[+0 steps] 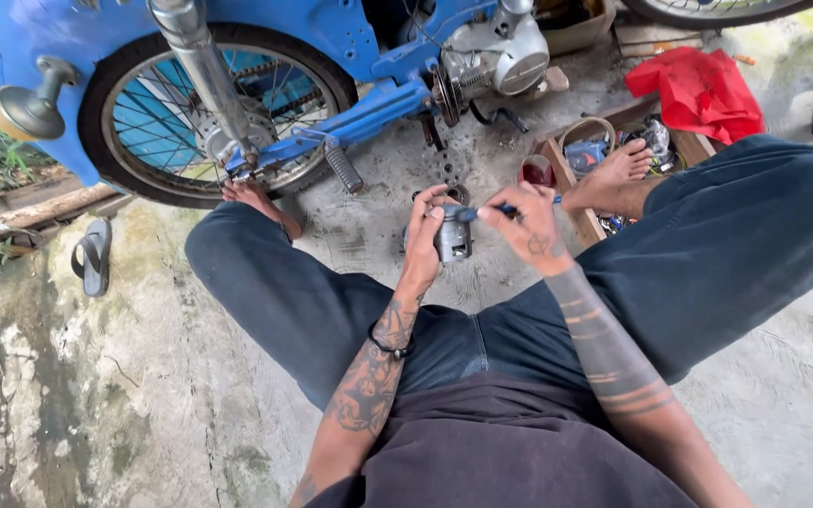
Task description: Cleaning the ring grooves of a motorcycle piston using a small hand tool to remove carbon buildup.
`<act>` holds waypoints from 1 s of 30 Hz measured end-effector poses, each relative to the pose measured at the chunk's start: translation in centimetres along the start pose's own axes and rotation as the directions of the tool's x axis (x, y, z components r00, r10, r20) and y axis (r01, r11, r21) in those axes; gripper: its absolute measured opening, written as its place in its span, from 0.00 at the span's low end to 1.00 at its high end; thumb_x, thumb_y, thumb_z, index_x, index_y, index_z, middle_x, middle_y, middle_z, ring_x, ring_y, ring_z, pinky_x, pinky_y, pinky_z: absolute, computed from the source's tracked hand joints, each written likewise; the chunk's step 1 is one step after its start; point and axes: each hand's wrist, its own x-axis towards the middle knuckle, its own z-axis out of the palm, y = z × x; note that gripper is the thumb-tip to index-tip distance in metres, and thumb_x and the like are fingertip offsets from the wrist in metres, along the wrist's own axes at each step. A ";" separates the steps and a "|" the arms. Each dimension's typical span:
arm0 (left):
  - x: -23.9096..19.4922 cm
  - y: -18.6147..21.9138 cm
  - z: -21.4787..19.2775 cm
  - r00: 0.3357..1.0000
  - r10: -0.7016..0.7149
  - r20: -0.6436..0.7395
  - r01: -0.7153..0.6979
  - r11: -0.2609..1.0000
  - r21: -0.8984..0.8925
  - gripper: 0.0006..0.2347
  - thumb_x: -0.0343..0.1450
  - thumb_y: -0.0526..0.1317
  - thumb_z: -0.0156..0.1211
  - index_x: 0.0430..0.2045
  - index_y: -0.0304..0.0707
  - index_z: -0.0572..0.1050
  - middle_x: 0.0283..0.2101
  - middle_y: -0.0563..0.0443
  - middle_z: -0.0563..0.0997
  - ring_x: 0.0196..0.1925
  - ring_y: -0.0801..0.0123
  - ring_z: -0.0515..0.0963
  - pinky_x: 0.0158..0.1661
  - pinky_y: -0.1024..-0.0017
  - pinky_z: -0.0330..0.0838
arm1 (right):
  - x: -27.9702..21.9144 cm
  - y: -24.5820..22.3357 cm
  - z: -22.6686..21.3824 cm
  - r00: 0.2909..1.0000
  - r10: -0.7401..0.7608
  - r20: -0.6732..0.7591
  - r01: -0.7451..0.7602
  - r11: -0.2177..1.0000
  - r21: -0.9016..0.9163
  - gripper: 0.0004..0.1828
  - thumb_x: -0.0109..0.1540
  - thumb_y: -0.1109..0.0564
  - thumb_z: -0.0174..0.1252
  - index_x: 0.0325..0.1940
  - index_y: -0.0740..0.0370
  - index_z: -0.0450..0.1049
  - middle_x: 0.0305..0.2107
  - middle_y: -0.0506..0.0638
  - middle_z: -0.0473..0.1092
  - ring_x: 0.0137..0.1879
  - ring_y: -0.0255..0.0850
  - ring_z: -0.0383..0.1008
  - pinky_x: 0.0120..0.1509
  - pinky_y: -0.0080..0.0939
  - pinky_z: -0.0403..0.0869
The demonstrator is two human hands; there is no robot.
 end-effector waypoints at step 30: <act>1.7 -7.8 -0.8 0.935 -0.295 -0.197 0.166 0.854 -0.493 0.17 0.76 0.47 0.57 0.52 0.32 0.73 0.46 0.33 0.81 0.43 0.55 0.83 0.38 0.60 0.83 | -1.2 3.9 2.5 0.880 0.372 0.294 -0.474 0.712 0.518 0.15 0.72 0.53 0.52 0.58 0.64 0.64 0.28 0.48 0.59 0.24 0.31 0.60 0.15 0.33 0.71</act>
